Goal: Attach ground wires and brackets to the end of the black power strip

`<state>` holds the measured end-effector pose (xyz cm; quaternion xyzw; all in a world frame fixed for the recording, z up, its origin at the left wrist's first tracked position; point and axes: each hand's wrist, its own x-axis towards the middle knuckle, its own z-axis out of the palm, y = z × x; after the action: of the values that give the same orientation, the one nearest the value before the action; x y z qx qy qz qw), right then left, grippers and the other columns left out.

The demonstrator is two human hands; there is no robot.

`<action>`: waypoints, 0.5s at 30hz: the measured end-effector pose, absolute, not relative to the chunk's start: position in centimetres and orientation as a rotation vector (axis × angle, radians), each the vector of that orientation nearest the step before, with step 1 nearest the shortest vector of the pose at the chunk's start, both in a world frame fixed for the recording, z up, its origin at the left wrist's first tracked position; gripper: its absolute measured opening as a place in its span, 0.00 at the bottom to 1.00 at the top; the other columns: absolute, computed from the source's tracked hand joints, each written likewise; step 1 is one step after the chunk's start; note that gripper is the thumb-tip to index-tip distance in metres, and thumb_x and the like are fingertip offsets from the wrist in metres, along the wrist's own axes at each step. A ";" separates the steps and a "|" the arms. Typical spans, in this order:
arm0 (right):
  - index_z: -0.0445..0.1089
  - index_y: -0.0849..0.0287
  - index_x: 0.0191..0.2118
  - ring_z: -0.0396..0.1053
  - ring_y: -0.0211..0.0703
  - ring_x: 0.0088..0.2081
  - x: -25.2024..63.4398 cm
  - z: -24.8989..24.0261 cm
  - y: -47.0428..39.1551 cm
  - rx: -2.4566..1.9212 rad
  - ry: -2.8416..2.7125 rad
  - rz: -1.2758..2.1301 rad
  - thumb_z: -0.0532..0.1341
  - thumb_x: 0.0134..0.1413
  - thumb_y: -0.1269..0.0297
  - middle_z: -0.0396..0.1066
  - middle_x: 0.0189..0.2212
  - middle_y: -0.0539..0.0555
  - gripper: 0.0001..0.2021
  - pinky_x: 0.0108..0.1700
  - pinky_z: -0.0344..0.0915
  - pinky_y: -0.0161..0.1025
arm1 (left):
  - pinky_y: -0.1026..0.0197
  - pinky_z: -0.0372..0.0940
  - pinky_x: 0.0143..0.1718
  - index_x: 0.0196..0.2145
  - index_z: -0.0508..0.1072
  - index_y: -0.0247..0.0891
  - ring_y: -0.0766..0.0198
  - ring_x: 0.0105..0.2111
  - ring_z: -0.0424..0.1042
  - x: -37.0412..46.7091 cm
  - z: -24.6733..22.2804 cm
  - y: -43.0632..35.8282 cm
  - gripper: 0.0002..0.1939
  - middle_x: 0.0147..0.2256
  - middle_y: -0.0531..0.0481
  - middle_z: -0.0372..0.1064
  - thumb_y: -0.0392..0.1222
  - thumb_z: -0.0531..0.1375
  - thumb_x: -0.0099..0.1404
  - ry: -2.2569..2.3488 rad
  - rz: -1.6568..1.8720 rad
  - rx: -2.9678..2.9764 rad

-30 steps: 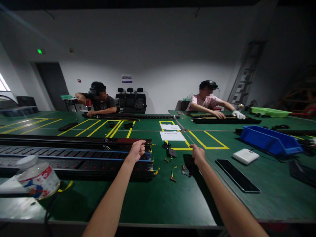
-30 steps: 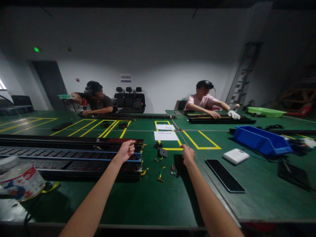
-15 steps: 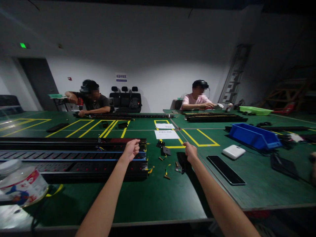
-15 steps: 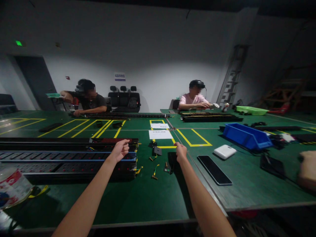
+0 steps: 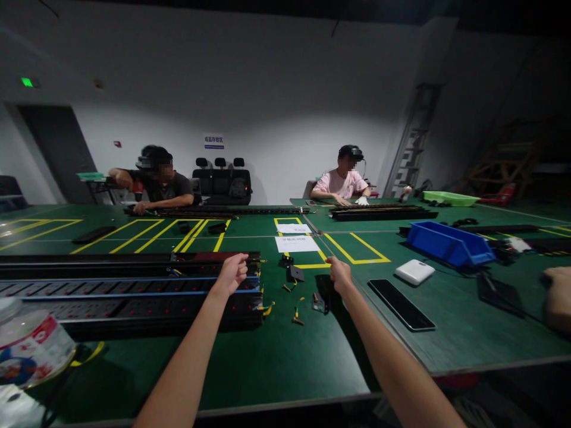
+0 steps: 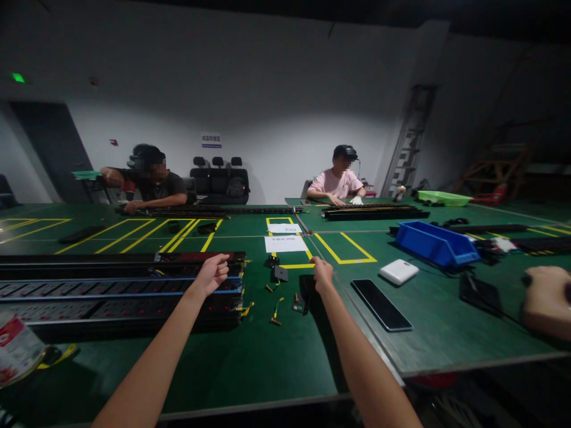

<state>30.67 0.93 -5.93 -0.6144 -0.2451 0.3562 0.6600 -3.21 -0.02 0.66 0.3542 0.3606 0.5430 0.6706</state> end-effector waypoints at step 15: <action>0.68 0.61 0.27 0.42 0.31 0.13 30.6 -6.1 0.9 -1.398 -0.580 0.804 0.61 0.42 0.63 0.45 0.10 0.39 0.06 0.14 0.40 0.31 | 0.73 0.35 0.13 0.25 0.55 0.41 0.78 0.12 0.40 -3.2 0.6 -0.1 0.19 0.14 0.68 0.40 0.37 0.65 0.52 0.831 1.236 0.826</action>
<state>30.63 0.93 -6.08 -0.6165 -0.2557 0.3545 0.6549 -3.16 -0.05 0.56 0.3647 0.3672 0.5460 0.6588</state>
